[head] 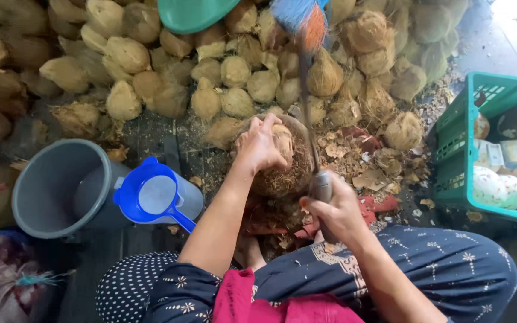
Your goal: The person sits on the floor and uses a long knife to peel the husk off a coconut. They hold the coconut in their left hand and repeatedly strike it with the knife in their right hand to remove the outer layer.
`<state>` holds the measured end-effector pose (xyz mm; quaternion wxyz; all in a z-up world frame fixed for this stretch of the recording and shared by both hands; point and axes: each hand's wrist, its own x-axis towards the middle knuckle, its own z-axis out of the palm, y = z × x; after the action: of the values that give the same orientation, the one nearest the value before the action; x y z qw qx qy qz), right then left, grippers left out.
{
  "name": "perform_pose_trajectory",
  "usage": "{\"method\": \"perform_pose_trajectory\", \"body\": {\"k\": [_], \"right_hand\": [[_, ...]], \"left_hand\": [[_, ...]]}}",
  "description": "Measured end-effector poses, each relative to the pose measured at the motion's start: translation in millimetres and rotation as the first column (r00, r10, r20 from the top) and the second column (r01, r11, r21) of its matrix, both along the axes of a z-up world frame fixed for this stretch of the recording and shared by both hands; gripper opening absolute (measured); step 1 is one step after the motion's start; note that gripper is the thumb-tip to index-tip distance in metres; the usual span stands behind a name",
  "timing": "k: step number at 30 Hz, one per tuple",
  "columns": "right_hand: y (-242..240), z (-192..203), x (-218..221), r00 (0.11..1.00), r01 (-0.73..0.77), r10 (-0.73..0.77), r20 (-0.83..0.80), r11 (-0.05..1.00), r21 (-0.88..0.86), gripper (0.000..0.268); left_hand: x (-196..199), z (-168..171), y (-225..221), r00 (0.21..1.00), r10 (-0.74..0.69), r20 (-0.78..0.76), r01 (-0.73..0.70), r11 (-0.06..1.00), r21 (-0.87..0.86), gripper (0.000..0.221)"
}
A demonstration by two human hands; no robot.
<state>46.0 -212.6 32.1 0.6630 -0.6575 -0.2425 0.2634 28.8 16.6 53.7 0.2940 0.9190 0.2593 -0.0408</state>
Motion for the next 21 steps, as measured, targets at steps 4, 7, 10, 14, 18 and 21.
{"method": "perform_pose_trajectory", "body": {"k": [4, 7, 10, 14, 18, 21], "right_hand": [[17, -16, -17, 0.995, 0.088, -0.095, 0.038, 0.984, 0.152, 0.019], [27, -74, -11, 0.857, -0.032, -0.091, -0.508, 0.973, -0.228, 0.018], [23, -66, -10, 0.798, -0.005, -0.118, -0.590, 0.979, -0.204, 0.034], [16, 16, -6, 0.968, 0.023, -0.014, -0.251, 0.999, 0.033, 0.020], [26, -32, -6, 0.992, 0.035, -0.009, -0.124, 0.977, 0.211, 0.012], [27, -90, 4, 0.616, -0.112, -0.013, -0.787, 0.988, -0.104, 0.016]], "left_hand": [[6, -9, 2, 1.000, 0.009, -0.008, -0.009, 1.000, 0.011, 0.098], [4, -12, 3, 1.000, -0.015, 0.000, 0.015, 1.000, 0.017, 0.098], [-2, -5, 3, 0.998, 0.013, 0.056, -0.009, 0.998, -0.065, 0.097], [-6, 0, 4, 0.997, 0.016, 0.081, -0.011, 0.998, -0.062, 0.096], [-4, -11, 7, 0.992, 0.022, 0.123, -0.013, 0.997, -0.075, 0.096], [-6, -16, 9, 0.990, 0.016, 0.141, -0.011, 0.999, -0.035, 0.093]]}}
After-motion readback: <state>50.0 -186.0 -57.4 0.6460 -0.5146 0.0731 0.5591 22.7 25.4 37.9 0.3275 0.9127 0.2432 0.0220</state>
